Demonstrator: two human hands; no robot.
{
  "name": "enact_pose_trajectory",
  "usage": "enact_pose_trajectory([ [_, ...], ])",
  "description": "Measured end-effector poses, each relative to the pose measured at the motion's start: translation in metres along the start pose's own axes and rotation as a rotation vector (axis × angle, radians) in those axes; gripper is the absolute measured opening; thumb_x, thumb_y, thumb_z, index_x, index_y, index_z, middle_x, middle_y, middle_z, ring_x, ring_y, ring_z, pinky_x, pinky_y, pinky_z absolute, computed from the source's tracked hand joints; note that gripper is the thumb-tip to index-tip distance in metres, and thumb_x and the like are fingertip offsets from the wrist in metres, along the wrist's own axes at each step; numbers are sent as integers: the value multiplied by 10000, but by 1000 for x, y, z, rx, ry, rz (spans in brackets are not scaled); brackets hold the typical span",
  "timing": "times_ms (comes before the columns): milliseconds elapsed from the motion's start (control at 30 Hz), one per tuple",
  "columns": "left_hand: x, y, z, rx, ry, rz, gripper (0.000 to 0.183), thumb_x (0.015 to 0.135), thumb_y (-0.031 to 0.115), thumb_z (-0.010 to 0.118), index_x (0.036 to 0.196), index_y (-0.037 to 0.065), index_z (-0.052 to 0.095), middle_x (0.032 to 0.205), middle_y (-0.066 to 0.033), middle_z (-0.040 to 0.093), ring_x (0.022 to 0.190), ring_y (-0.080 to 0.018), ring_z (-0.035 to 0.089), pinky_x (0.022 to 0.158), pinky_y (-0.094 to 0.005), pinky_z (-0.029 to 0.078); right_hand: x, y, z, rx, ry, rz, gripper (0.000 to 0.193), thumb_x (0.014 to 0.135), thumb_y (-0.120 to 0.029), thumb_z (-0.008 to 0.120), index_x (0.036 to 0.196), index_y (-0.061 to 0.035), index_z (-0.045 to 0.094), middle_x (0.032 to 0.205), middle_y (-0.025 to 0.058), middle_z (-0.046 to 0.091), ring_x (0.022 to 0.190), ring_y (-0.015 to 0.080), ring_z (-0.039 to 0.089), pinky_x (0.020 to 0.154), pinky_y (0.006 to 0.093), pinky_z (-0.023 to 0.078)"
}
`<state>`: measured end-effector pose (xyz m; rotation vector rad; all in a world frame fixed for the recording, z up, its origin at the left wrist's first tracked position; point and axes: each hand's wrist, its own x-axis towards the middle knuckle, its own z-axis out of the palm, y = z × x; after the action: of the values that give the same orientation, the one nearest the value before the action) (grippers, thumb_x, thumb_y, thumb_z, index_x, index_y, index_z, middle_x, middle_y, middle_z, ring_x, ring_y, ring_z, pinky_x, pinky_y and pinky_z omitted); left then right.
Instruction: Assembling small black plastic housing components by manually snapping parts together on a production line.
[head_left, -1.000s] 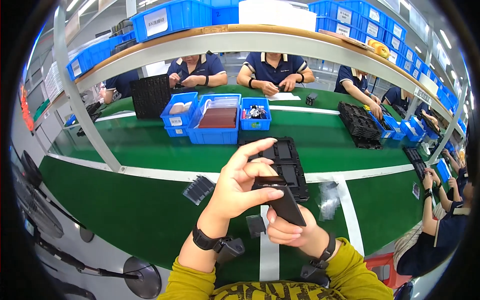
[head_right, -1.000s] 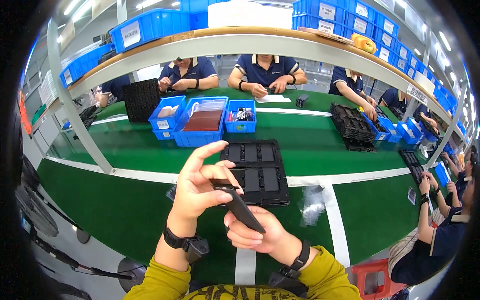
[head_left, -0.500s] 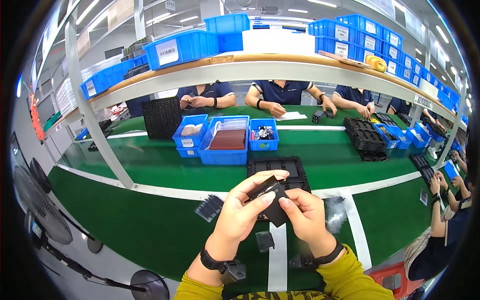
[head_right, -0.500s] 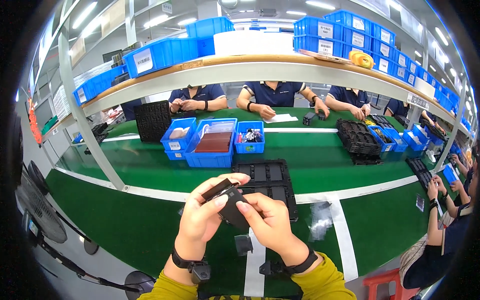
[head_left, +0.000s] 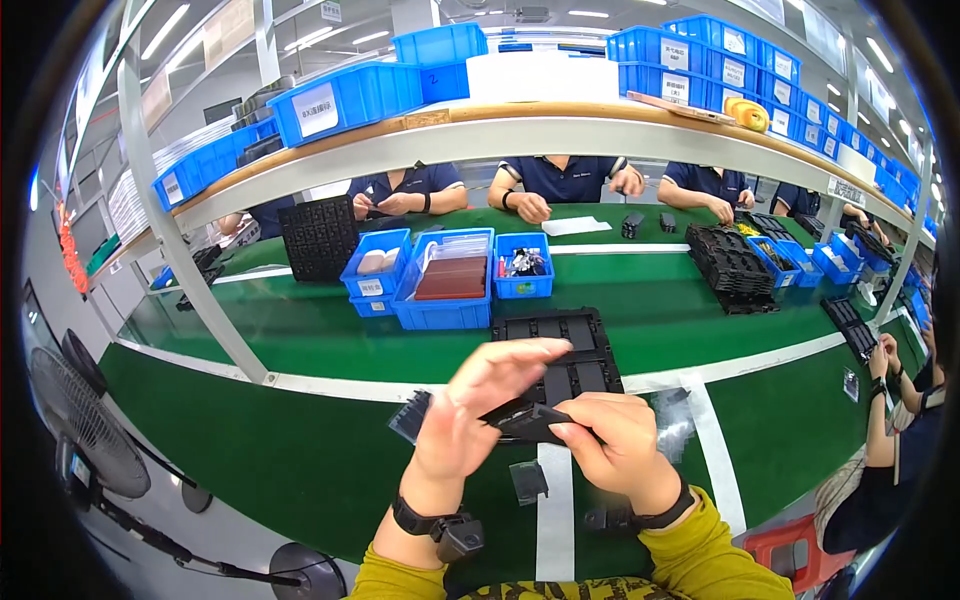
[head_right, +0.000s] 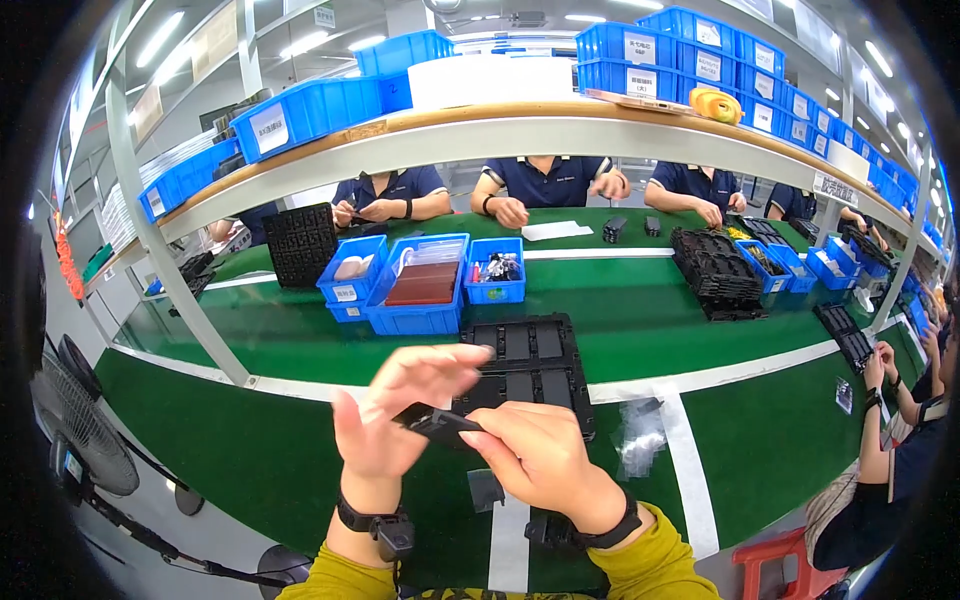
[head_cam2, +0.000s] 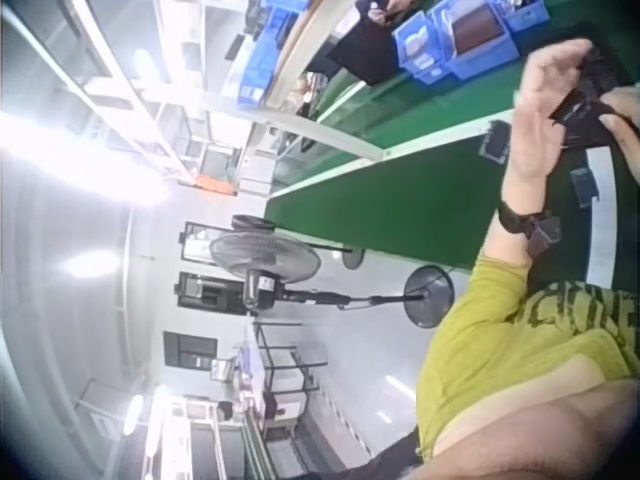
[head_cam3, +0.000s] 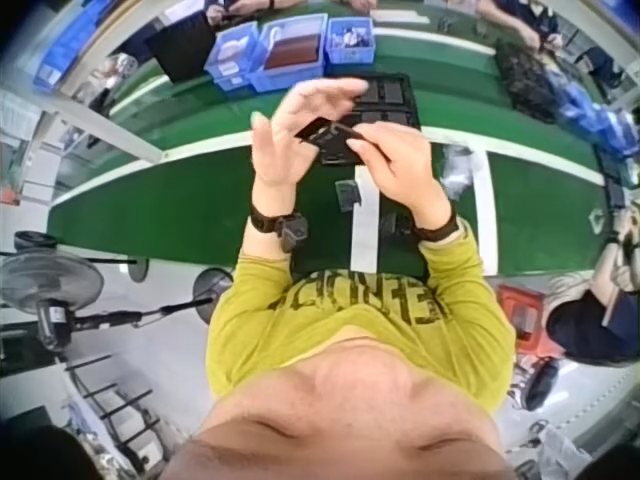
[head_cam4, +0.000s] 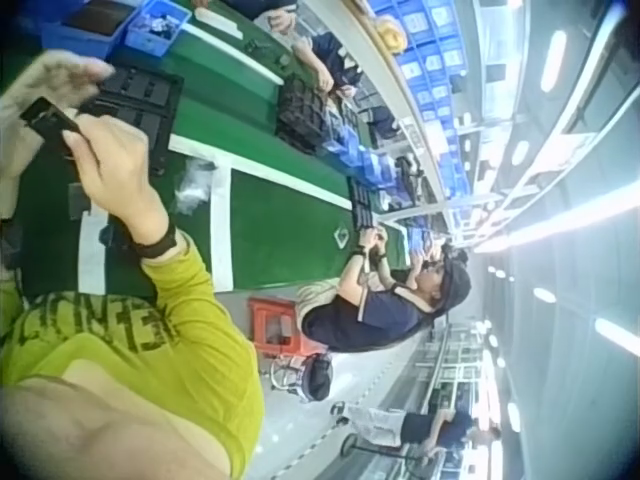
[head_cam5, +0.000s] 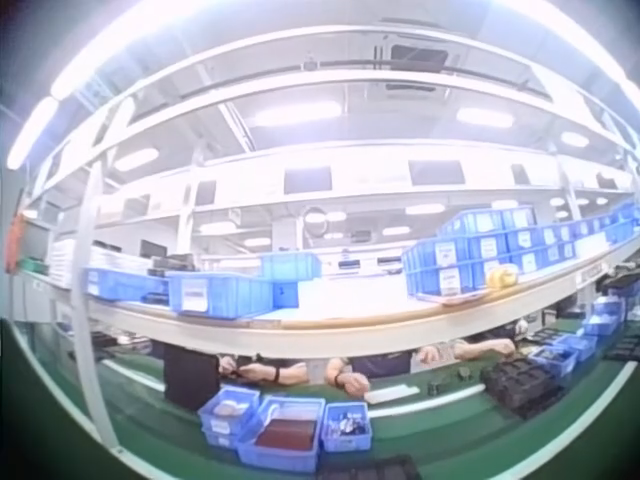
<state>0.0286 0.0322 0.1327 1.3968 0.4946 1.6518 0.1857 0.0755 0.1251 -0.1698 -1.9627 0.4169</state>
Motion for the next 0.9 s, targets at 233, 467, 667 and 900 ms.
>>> enact_pose_trajectory([
  [233,-10,18,2,348,92,107,424,767,193,688,1106,-2,524,936,-119,636,951,-188,589,911,-336,396,0,2,4,-199,5,-182,177,679,-7,695,813,19,583,637,102,578,538,244,584,478,310,469],
  [467,-8,13,-2,415,47,190,330,708,-14,705,1011,7,574,815,-85,671,851,-144,598,818,-292,412,1,3,2,-187,38,-218,175,673,-1,692,801,32,578,636,114,579,544,255,593,475,308,472],
  [667,-7,6,-1,334,-42,335,364,706,-17,708,1034,4,551,873,-127,683,832,-136,576,810,-292,391,0,-3,1,-96,77,-195,142,693,8,674,793,38,578,628,122,579,534,262,593,472,306,471],
  [900,-14,12,5,244,-49,246,521,718,-30,688,1179,-10,446,961,-176,656,1000,-211,576,883,-332,405,-1,-10,-3,3,72,-57,118,724,8,650,828,49,612,619,127,577,529,248,593,475,269,454],
])
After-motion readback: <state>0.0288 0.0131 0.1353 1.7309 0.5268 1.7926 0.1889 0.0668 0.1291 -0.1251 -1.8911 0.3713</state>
